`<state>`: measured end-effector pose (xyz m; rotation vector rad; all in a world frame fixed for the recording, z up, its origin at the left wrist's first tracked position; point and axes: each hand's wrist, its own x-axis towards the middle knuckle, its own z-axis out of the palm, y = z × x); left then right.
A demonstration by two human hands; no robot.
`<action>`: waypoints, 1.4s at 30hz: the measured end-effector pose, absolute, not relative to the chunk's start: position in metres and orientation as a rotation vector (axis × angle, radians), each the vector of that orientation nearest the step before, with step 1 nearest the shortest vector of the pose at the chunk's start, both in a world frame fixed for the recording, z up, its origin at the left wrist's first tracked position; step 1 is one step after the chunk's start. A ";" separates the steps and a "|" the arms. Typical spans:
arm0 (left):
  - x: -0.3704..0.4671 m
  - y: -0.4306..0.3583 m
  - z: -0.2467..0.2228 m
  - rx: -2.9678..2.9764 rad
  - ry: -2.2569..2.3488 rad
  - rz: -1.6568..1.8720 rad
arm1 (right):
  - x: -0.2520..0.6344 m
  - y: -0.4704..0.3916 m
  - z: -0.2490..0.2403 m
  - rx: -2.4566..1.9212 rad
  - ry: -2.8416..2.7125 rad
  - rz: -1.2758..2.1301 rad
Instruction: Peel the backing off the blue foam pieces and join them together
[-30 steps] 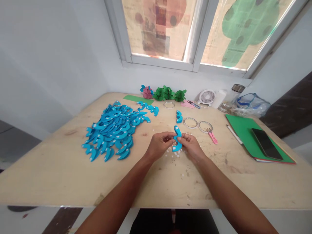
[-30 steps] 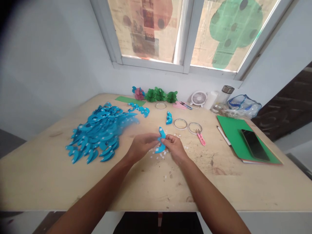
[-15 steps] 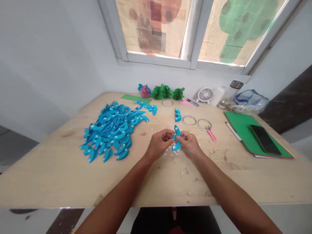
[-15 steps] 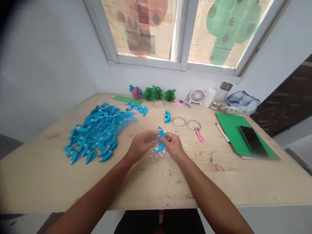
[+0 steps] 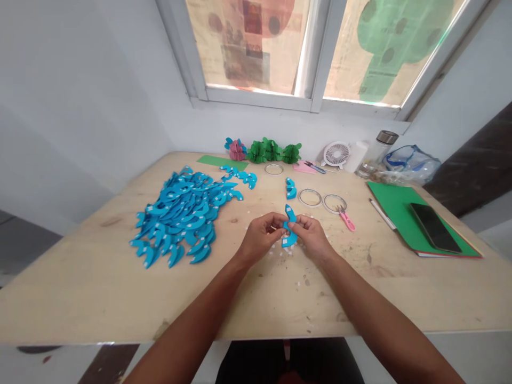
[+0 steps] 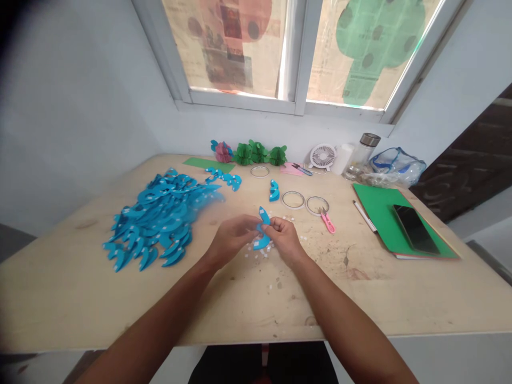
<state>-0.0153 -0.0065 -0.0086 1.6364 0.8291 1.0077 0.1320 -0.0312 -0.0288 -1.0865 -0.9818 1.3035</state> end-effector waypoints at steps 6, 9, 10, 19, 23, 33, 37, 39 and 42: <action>-0.017 -0.006 -0.007 1.642 0.818 0.973 | 0.132 -0.032 -0.025 -1.080 -0.983 1.322; -0.018 -0.006 -0.006 1.651 0.819 0.977 | 0.132 -0.033 -0.024 -1.071 -0.993 1.331; -0.018 -0.006 -0.006 1.656 0.818 0.977 | 0.132 -0.033 -0.023 -1.068 -0.995 1.334; -0.016 -0.007 -0.004 1.484 0.857 0.997 | 0.130 -0.033 -0.024 -1.087 -0.975 1.284; -0.012 -0.007 -0.007 1.335 0.879 0.953 | 0.130 -0.033 -0.025 -1.093 -1.007 1.265; -0.011 -0.009 -0.005 1.281 0.929 0.983 | 0.131 -0.032 -0.029 -1.176 -1.155 1.152; -0.011 -0.009 -0.005 1.293 0.943 0.960 | 0.132 -0.033 -0.029 -1.173 -1.159 1.107; -0.011 -0.009 -0.005 1.300 0.952 0.942 | 0.133 -0.032 -0.030 -1.180 -1.144 1.095; -0.010 -0.009 -0.006 1.296 0.960 0.921 | 0.134 -0.031 -0.032 -1.188 -1.128 1.079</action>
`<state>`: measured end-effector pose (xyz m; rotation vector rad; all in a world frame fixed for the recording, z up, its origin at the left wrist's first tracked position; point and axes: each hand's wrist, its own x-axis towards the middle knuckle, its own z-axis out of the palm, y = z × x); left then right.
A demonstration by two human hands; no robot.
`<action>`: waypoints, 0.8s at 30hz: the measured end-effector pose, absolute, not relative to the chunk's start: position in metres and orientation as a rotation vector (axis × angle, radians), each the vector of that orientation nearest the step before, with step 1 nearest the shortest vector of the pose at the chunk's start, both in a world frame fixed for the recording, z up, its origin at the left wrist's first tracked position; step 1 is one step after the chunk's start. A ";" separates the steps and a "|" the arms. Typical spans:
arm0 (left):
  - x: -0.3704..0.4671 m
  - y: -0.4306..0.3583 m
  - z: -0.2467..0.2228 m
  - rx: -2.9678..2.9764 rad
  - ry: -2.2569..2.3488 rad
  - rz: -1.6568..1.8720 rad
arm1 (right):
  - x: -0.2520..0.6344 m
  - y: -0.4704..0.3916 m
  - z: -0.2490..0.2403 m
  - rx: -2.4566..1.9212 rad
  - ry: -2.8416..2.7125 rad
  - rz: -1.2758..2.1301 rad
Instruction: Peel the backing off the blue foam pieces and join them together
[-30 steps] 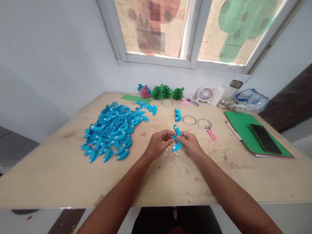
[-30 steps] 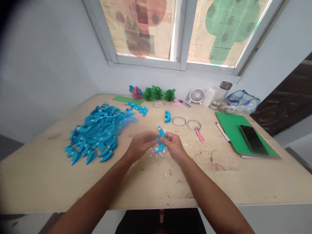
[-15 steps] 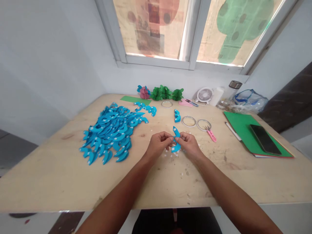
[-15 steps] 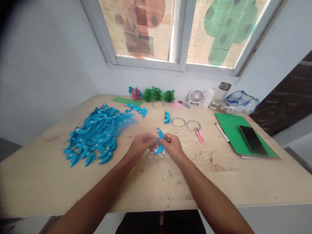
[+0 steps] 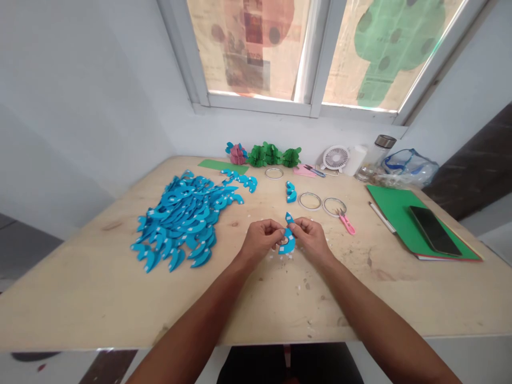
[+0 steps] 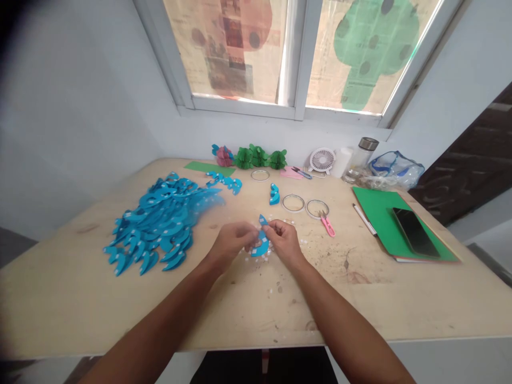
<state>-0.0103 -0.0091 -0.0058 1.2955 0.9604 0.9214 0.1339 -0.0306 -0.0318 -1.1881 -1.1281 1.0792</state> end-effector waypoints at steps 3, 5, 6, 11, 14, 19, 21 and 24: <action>-0.010 -0.009 -0.007 1.298 0.956 0.917 | 0.134 -0.030 -0.033 -1.197 -1.137 1.040; -0.010 -0.009 -0.007 1.304 0.949 0.920 | 0.134 -0.030 -0.032 -1.198 -1.144 1.029; -0.011 -0.009 -0.006 1.306 0.946 0.921 | 0.134 -0.030 -0.032 -1.195 -1.144 1.035; -0.010 -0.010 -0.004 1.316 0.940 0.904 | 0.133 -0.031 -0.025 -1.192 -1.129 1.047; -0.010 -0.012 -0.003 1.331 0.934 0.887 | 0.132 -0.031 -0.024 -1.197 -1.118 1.027; -0.009 -0.012 -0.002 1.359 0.911 0.875 | 0.133 -0.030 -0.027 -1.195 -1.097 1.021; -0.009 -0.012 -0.002 1.362 0.904 0.875 | 0.133 -0.030 -0.027 -1.210 -1.101 1.006; -0.009 -0.012 -0.002 1.371 0.910 0.878 | 0.133 -0.031 -0.025 -1.217 -1.106 1.008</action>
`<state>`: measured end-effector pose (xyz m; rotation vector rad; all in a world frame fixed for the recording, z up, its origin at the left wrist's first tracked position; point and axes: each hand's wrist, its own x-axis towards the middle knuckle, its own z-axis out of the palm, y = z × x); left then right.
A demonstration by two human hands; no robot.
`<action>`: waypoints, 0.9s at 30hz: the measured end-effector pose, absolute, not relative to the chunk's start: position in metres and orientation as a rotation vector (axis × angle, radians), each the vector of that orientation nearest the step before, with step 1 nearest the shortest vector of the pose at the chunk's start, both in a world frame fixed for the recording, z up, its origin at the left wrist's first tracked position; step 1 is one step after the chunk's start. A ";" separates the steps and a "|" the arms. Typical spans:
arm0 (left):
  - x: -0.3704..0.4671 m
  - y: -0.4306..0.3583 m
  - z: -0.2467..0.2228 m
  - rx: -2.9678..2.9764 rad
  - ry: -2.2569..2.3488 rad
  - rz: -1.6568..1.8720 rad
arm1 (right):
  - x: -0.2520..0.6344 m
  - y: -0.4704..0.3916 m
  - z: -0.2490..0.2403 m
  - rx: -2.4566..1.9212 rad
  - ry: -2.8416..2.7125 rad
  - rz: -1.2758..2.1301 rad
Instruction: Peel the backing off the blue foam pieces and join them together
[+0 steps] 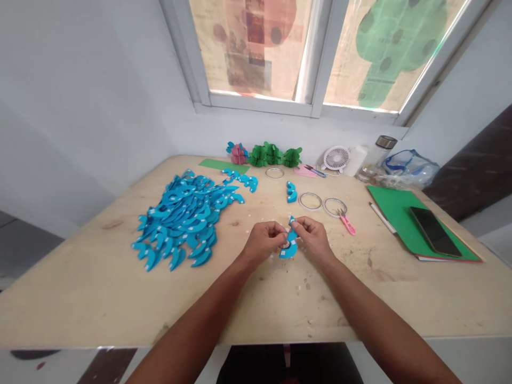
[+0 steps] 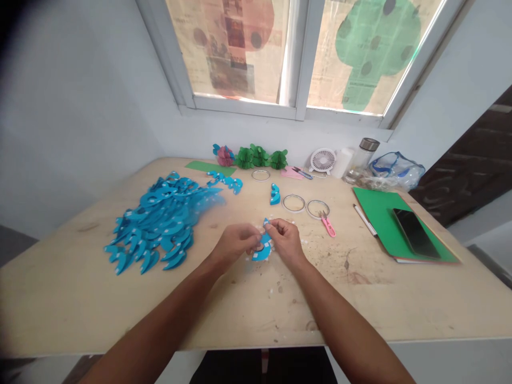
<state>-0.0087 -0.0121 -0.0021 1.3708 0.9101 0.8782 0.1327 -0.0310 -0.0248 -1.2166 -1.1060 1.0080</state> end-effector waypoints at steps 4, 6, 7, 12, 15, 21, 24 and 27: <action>-0.009 -0.013 -0.004 1.386 0.922 0.858 | 0.133 -0.032 -0.021 -1.194 -1.104 1.027; -0.008 -0.013 -0.005 1.396 0.929 0.849 | 0.134 -0.032 -0.021 -1.203 -1.113 1.009; -0.008 -0.013 -0.006 1.404 0.933 0.846 | 0.134 -0.032 -0.022 -1.212 -1.123 0.992; -0.005 -0.015 -0.006 1.437 0.933 0.824 | 0.134 -0.031 -0.025 -1.250 -1.141 0.920; -0.006 -0.015 -0.005 1.424 0.934 0.830 | 0.133 -0.031 -0.026 -1.232 -1.096 0.953; -0.010 -0.006 -0.006 1.337 0.991 0.914 | 0.133 -0.030 -0.030 -1.155 -1.065 1.126; -0.012 -0.002 -0.007 1.303 1.000 0.982 | 0.133 -0.031 -0.035 -1.159 -1.082 1.188; -0.012 -0.003 -0.007 1.304 1.005 1.026 | 0.133 -0.032 -0.037 -1.146 -1.142 1.227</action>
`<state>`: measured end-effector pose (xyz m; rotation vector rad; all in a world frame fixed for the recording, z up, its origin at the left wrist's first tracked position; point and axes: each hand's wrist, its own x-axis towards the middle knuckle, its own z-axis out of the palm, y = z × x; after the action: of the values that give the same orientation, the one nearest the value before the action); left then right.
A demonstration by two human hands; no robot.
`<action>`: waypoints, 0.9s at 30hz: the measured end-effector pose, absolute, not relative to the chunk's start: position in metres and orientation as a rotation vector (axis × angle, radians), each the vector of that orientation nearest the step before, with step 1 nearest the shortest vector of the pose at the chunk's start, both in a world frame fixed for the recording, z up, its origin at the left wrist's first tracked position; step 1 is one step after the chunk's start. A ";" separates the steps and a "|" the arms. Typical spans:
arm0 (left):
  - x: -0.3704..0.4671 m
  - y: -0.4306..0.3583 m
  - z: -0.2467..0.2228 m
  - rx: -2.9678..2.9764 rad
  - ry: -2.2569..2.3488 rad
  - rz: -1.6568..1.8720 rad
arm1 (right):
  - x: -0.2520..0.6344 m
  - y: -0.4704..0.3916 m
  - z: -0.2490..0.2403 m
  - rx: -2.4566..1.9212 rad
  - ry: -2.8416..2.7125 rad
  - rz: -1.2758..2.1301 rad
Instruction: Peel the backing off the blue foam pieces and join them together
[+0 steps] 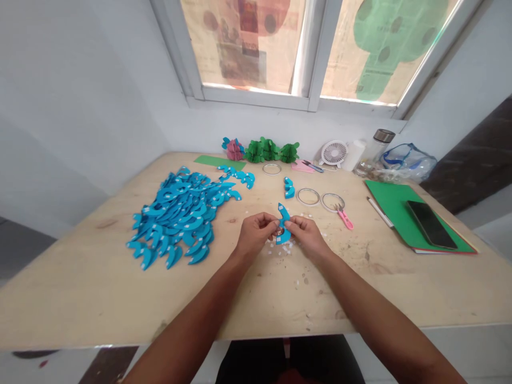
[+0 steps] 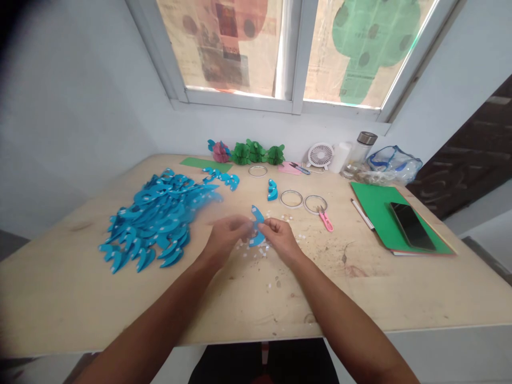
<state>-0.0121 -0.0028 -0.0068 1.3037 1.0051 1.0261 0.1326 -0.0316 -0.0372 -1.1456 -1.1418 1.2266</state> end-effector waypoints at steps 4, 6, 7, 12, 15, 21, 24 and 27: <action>-0.011 -0.008 -0.004 1.322 1.008 1.053 | 0.132 -0.032 -0.035 -1.142 -1.238 1.172; -0.011 -0.010 -0.003 1.324 1.002 1.066 | 0.132 -0.031 -0.035 -1.169 -1.244 1.134; -0.011 -0.010 -0.002 1.324 0.997 1.070 | 0.132 -0.031 -0.035 -1.189 -1.243 1.114; -0.011 -0.009 -0.002 1.310 0.979 1.098 | 0.130 -0.032 -0.032 -1.148 -1.226 1.138; -0.012 -0.007 -0.004 1.247 0.966 1.146 | 0.129 -0.034 -0.029 -1.108 -1.226 1.200; -0.012 -0.002 -0.010 1.112 0.953 1.195 | 0.128 -0.035 -0.029 -1.152 -1.232 1.222; -0.012 -0.002 -0.011 1.087 0.949 1.162 | 0.127 -0.034 -0.031 -1.187 -1.196 1.200; -0.012 -0.001 -0.014 1.056 0.929 1.118 | 0.129 -0.032 -0.034 -1.210 -1.168 1.188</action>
<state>-0.0116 -0.0011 -0.0136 1.0564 0.9291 1.1176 0.1287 -0.0324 -0.0339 -1.2098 -1.1678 1.1883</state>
